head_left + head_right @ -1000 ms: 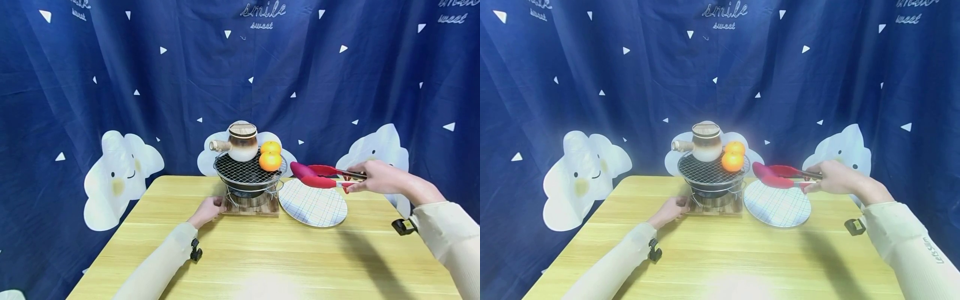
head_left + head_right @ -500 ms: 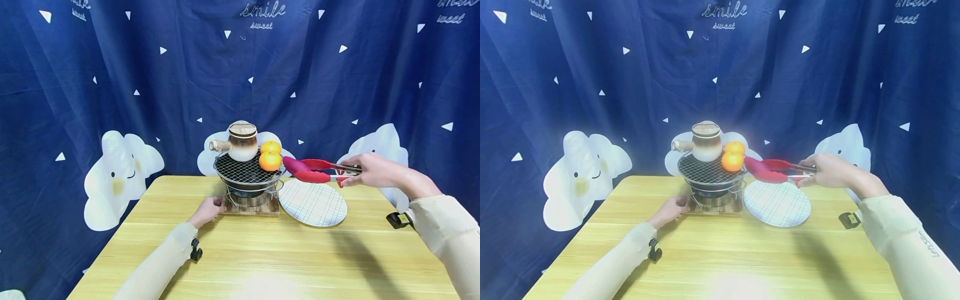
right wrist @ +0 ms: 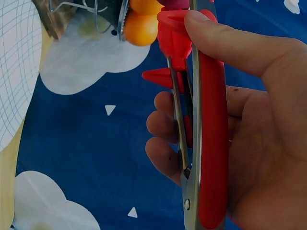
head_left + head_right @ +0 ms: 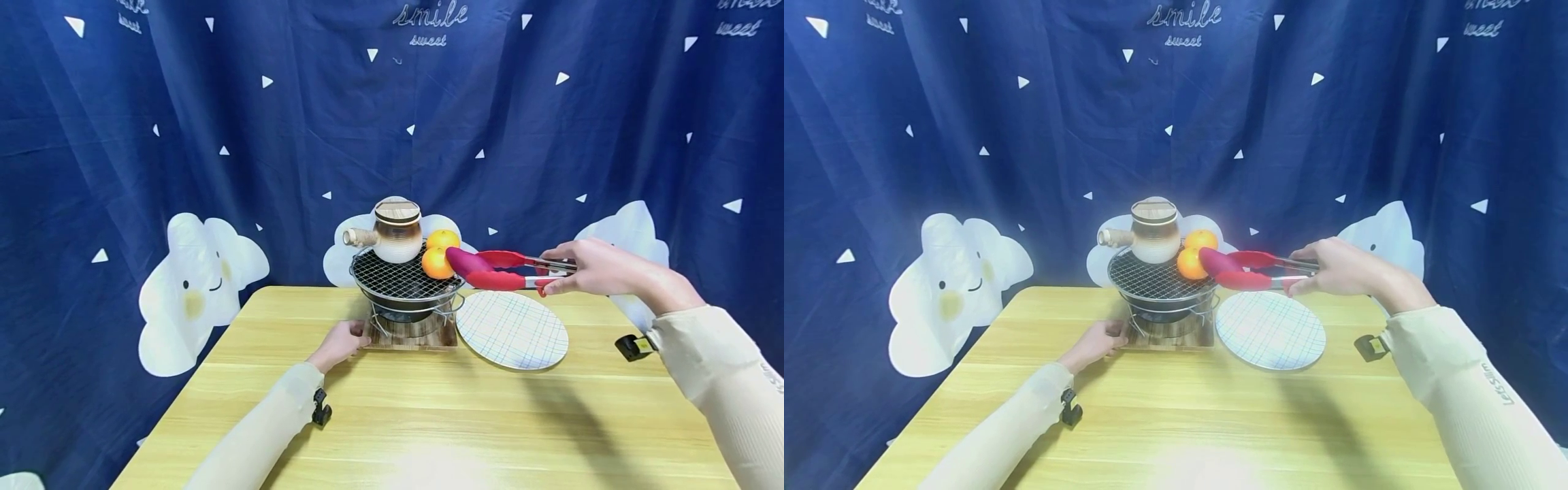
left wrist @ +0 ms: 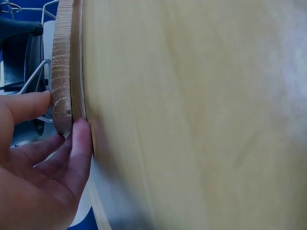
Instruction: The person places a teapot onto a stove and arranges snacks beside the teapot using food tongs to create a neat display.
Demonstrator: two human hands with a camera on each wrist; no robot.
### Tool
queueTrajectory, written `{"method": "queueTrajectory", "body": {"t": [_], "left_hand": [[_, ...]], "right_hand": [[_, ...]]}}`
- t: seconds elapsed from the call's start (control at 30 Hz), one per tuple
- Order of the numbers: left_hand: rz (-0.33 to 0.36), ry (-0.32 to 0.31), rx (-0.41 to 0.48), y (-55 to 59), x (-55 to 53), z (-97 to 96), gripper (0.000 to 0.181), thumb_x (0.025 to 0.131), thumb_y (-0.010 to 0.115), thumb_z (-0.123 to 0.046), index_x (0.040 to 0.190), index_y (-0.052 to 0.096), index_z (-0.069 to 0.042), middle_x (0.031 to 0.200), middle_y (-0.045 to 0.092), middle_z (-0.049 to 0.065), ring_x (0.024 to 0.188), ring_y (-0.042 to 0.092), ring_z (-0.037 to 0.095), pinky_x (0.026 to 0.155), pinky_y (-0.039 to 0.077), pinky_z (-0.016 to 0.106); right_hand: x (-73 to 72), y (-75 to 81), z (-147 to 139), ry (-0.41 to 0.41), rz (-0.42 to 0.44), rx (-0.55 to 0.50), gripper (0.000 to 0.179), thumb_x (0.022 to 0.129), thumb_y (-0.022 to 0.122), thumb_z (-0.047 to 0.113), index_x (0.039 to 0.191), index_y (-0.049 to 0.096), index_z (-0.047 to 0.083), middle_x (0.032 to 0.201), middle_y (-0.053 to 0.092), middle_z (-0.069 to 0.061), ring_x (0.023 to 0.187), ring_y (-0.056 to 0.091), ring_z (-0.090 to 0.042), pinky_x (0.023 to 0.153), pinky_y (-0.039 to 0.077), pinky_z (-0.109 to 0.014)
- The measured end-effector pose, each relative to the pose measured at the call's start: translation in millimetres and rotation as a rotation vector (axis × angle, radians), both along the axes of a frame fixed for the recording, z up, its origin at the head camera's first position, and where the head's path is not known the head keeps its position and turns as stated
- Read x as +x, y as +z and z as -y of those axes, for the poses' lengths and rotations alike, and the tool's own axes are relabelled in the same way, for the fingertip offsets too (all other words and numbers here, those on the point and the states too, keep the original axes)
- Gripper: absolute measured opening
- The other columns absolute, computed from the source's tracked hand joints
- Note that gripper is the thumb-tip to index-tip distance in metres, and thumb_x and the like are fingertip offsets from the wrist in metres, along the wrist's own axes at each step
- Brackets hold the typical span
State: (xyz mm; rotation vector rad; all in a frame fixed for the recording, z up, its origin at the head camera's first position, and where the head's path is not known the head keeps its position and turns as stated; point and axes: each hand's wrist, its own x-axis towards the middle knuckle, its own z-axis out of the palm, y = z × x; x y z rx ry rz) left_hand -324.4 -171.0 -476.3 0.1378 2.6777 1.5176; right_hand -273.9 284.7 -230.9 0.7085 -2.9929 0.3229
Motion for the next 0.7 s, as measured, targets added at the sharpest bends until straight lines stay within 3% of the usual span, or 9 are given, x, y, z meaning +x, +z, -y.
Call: {"method": "queueTrajectory", "body": {"t": [0.23,0.4,0.7], "left_hand": [[0.008,0.004,0.01,0.2,-0.5,-0.6,0.057,0.089,0.07,-0.011,0.142,0.053,0.002,0.124,0.066,0.021,0.073,0.065,0.018,0.063,0.056,0.029],[0.013,0.007,0.013,0.0,-0.5,-0.6,0.055,0.09,0.069,-0.01,0.141,0.054,0.002,0.122,0.067,0.019,0.072,0.064,0.018,0.061,0.054,0.029],[0.011,0.006,0.008,0.6,0.2,-1.3,0.053,0.09,0.07,-0.011,0.14,0.055,0.001,0.12,0.068,0.018,0.073,0.065,0.018,0.061,0.055,0.029]], "right_hand": [[-2.2,2.0,4,0.016,0.007,-0.013,0.079,0.078,0.083,0.049,0.133,0.062,-0.004,0.108,0.071,-0.008,0.085,0.058,-0.02,0.065,0.045,-0.031],[-4.0,3.6,10,0.041,0.003,-0.023,0.076,0.079,0.084,0.044,0.133,0.061,-0.005,0.116,0.071,-0.014,0.091,0.06,-0.023,0.072,0.05,-0.033],[-7.0,5.5,28,0.046,0.023,-0.023,0.082,0.079,0.082,0.05,0.137,0.059,-0.003,0.125,0.068,-0.018,0.105,0.062,-0.029,0.085,0.057,-0.044]]}}
